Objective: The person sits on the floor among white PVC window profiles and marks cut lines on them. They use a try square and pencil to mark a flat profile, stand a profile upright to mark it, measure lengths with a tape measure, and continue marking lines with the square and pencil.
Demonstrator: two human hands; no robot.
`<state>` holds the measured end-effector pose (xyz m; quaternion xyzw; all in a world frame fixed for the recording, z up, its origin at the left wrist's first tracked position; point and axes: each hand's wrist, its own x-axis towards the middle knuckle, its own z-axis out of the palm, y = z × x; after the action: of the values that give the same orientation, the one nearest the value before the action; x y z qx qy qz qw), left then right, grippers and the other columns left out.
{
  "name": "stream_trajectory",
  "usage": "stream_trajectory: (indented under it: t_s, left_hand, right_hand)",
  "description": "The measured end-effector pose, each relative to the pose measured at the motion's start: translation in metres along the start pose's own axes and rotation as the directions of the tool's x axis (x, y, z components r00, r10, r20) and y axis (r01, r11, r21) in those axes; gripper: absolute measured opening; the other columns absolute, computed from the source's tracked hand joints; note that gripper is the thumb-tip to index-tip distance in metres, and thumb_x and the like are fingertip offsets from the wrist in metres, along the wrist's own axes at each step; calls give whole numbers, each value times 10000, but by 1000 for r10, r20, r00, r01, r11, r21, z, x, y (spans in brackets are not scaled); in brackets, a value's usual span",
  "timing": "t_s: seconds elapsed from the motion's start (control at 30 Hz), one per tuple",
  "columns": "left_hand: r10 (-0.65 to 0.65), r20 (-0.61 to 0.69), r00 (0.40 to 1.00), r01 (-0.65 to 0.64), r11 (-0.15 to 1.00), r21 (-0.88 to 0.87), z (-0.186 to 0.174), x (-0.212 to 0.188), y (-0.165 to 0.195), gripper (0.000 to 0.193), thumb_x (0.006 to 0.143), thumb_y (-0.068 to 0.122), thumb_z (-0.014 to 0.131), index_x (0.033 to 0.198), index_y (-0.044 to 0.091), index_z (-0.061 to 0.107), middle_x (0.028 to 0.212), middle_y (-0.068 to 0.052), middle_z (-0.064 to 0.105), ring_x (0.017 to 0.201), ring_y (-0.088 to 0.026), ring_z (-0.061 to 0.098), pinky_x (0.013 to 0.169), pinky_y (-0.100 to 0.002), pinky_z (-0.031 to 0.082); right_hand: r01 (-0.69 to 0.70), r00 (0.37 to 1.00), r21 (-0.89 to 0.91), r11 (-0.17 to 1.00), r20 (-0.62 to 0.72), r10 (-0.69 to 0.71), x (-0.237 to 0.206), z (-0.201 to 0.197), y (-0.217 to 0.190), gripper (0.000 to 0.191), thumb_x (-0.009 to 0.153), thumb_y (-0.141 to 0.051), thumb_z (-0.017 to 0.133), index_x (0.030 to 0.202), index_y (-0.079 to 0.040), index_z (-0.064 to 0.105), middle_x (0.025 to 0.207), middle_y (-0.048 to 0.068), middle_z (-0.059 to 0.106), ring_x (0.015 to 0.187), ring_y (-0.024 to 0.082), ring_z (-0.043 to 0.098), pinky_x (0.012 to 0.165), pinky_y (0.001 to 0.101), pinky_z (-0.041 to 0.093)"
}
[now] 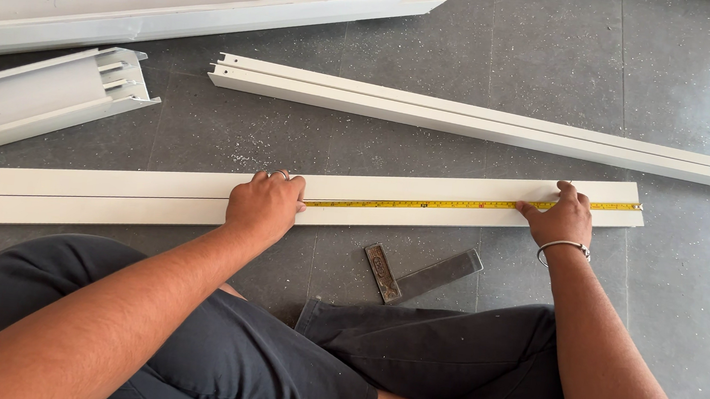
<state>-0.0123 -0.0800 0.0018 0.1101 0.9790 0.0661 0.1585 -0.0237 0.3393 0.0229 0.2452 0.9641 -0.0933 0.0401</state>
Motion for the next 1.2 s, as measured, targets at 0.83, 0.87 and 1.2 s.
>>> stream_trajectory:
  t_s: [0.83, 0.87, 1.2]
  left_hand:
    - [-16, -38, 999, 14, 999, -53, -10, 0, 5, 164, 924, 348, 696, 899, 186, 699, 982, -16, 715, 985, -224, 679, 747, -402, 583]
    - [-19, -38, 999, 17, 998, -60, -13, -1, 6, 172, 909, 357, 711, 899, 186, 696, 988, -13, 714, 991, -232, 677, 753, -408, 581]
    - [2, -119, 993, -25, 981, -191, -28, -9, 10, 171, 843, 369, 766, 867, 202, 741, 1067, -15, 716, 1061, -236, 655, 818, -430, 557]
  right_hand:
    - [116, 992, -5, 993, -51, -116, -8, -7, -6, 742, 798, -359, 871, 1418, -79, 576, 1323, 196, 615, 1198, 355, 620, 1017, 448, 512]
    - [189, 981, -3, 982, -52, -188, -10, -7, -7, 645, 815, -318, 851, 1380, -114, 618, 1285, 152, 651, 1188, 331, 632, 1030, 443, 515]
    - [387, 916, -202, 900, -31, -400, -28, -25, -10, 103, 937, -190, 702, 1012, -239, 754, 1080, -60, 758, 1156, 220, 652, 1076, 459, 445]
